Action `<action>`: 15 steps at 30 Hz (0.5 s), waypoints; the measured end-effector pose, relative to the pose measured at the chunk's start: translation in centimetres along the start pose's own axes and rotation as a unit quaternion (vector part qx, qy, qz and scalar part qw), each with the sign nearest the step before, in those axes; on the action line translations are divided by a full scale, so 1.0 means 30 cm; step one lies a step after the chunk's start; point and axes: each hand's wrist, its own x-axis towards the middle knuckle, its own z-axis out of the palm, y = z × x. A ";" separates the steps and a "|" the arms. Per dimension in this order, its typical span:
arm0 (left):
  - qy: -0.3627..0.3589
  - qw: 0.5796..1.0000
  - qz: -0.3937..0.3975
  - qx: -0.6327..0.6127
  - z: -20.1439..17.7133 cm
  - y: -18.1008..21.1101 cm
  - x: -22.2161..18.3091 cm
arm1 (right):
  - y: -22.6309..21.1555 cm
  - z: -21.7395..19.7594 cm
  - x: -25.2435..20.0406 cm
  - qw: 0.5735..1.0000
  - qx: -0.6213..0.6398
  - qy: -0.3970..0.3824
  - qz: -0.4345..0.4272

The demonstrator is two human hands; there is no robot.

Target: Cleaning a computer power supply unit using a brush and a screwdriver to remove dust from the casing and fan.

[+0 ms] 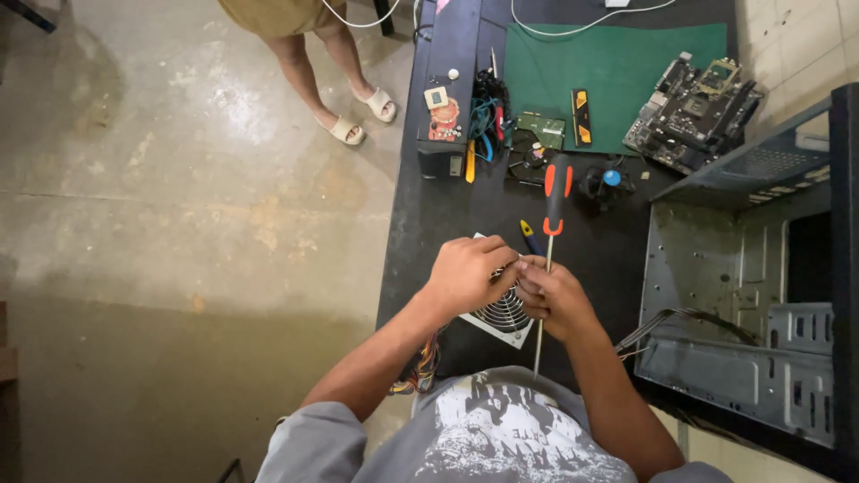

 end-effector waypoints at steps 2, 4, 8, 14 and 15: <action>0.025 1.000 -0.005 0.005 0.022 -0.006 -0.009 | 0.003 0.003 0.013 0.999 0.045 -0.010 0.011; 0.027 0.999 -0.010 -0.020 0.001 -0.003 -0.007 | 0.007 0.001 0.027 0.998 0.063 -0.018 0.009; 0.021 0.999 0.001 -0.048 -0.032 -0.003 -0.005 | -0.002 0.000 0.019 0.997 0.071 -0.039 -0.002; 0.013 0.998 0.013 -0.068 -0.059 0.000 0.025 | 0.010 -0.038 0.043 0.998 0.044 -0.031 -0.025; 0.011 0.997 0.015 -0.069 -0.064 0.000 0.030 | 0.000 -0.038 0.045 0.998 0.045 -0.029 -0.026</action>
